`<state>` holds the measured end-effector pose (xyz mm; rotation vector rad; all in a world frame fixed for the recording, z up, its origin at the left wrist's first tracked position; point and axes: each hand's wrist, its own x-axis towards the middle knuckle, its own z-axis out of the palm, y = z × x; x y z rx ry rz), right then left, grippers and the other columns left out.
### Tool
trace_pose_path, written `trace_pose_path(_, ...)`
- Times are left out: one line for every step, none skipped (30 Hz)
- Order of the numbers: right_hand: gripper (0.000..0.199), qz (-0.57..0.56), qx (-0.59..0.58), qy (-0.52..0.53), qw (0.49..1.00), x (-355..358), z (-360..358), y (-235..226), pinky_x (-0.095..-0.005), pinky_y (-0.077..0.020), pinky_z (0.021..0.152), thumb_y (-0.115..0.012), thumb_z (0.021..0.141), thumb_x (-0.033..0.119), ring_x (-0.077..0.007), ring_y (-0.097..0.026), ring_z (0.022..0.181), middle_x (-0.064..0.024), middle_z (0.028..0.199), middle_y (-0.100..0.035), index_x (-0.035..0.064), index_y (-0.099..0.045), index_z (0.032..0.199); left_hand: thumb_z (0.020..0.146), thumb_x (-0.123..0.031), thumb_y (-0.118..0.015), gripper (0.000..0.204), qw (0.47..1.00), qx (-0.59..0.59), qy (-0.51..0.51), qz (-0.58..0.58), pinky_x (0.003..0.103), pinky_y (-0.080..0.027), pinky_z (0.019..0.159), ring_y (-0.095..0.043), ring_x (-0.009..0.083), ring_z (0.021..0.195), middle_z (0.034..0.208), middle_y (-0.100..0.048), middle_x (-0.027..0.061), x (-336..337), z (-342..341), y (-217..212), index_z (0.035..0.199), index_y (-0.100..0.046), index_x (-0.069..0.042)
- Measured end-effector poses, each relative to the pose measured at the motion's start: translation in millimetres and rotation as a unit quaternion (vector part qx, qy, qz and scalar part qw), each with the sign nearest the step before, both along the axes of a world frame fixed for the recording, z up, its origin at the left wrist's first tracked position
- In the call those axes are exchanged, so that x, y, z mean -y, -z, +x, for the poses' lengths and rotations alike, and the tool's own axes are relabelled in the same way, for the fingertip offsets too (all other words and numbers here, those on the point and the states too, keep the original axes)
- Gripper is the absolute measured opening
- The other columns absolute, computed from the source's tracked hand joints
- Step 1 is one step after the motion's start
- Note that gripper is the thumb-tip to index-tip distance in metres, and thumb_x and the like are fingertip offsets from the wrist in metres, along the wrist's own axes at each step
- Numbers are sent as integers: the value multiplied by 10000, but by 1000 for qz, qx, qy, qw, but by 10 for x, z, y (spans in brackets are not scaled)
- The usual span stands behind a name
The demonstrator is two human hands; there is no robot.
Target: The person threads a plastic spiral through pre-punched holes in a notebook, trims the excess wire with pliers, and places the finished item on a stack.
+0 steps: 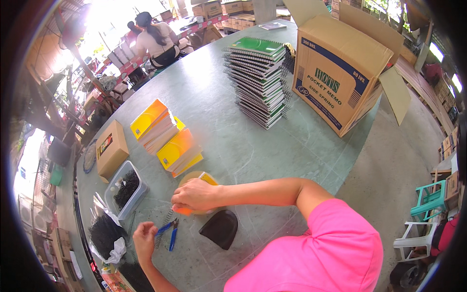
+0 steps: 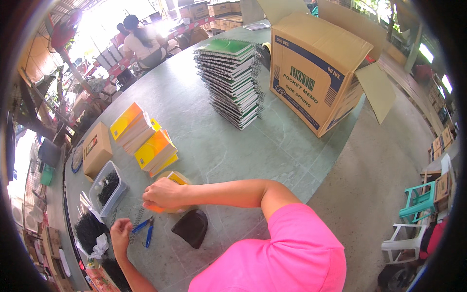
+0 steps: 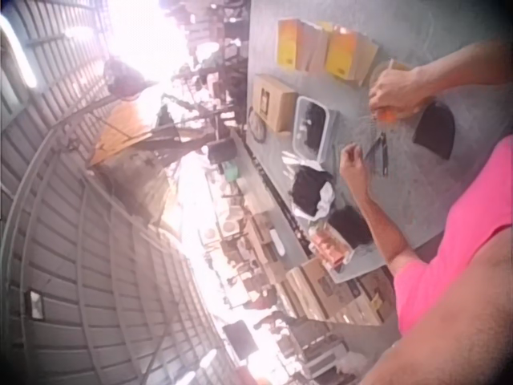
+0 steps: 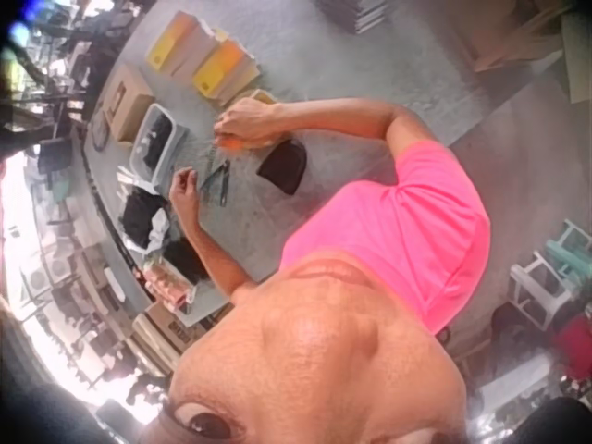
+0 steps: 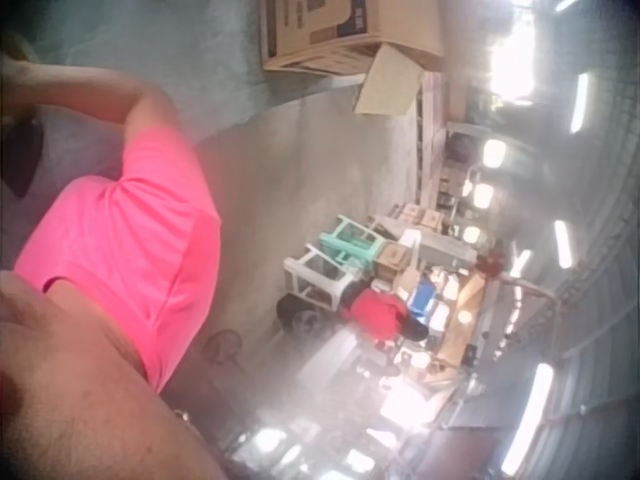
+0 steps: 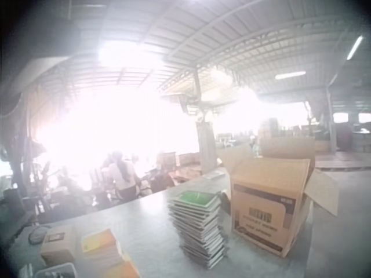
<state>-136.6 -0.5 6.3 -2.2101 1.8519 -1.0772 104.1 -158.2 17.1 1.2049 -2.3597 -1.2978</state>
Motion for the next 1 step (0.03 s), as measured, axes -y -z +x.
trace_pose_path(217, 2, 4, -6, 1000, 26, -4, 32, -402, -488, 656, -564, 864, 284, -286, -634, 771, -80, 820, -646, 80, -629, 827, 777, -176, -709, 251, 1000, 1, 1, 0, 298, -429, 854, -578, 189, 990, 1009, -617, 90, 8, -4, 6, 947, -612, -18)
